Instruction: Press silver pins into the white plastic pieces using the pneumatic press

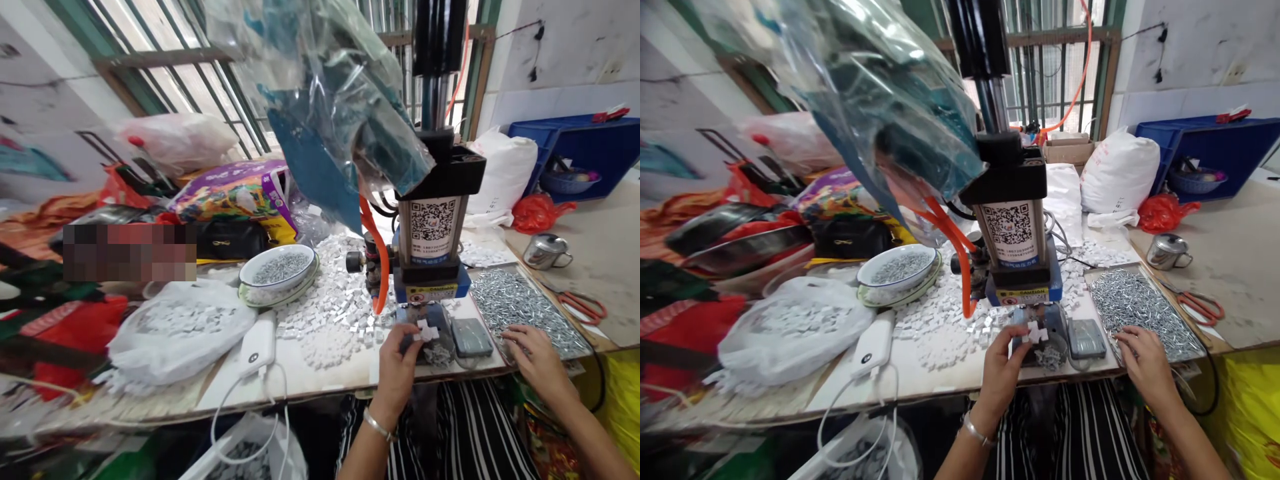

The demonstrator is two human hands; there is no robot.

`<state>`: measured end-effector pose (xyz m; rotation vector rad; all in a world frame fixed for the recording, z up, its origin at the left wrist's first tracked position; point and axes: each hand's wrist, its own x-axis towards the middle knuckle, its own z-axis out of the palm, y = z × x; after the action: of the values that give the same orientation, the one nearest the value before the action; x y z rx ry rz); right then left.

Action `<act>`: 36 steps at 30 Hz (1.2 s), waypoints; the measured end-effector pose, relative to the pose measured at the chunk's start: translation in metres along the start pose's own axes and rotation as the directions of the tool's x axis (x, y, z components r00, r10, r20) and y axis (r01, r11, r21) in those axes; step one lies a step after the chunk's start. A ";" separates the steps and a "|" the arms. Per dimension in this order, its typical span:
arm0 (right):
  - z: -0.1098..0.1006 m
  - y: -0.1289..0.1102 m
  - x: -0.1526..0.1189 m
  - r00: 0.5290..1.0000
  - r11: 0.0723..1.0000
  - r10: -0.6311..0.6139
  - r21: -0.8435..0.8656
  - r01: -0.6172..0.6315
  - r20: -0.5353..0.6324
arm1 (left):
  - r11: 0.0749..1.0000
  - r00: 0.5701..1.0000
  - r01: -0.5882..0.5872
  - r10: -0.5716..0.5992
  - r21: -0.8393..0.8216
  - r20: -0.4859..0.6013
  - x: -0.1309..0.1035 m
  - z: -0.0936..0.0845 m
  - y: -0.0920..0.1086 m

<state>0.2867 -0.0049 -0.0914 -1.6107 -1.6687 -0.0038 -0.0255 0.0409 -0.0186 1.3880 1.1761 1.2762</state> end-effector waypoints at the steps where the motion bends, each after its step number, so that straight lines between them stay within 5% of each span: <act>1: 0.000 0.006 0.000 1.000 1.000 0.018 -0.009 -0.018 0.002 | 1.000 1.000 0.024 -0.024 -0.005 0.016 -0.005 -0.001 0.000; 5: 0.008 0.025 -0.001 0.999 0.998 0.047 -0.039 -0.047 0.018 | 0.997 0.997 0.074 -0.074 -0.032 0.006 -0.007 0.003 -0.004; 11: 0.026 0.041 0.001 1.000 0.985 0.016 -0.174 -0.019 -0.022 | 0.999 0.999 0.000 0.002 0.043 -0.054 0.020 0.009 0.002; 18: 0.027 0.039 0.002 0.999 0.971 0.031 -0.238 -0.025 0.019 | 0.966 0.991 -0.098 0.074 0.241 0.108 0.017 -0.006 0.007; 26: 0.028 0.043 0.003 0.999 0.969 0.029 -0.245 -0.022 0.025 | 0.962 0.993 -0.105 0.115 0.252 -0.024 0.028 0.006 0.007; 36: 0.027 0.041 0.003 0.999 0.970 0.035 -0.241 -0.031 0.012 | 0.942 0.971 -0.211 0.171 0.261 0.166 0.019 -0.003 0.013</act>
<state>0.3075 0.0199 -0.1292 -1.8223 -1.7054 -0.1830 -0.0275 0.0573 -0.0026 1.8070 1.1766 1.1520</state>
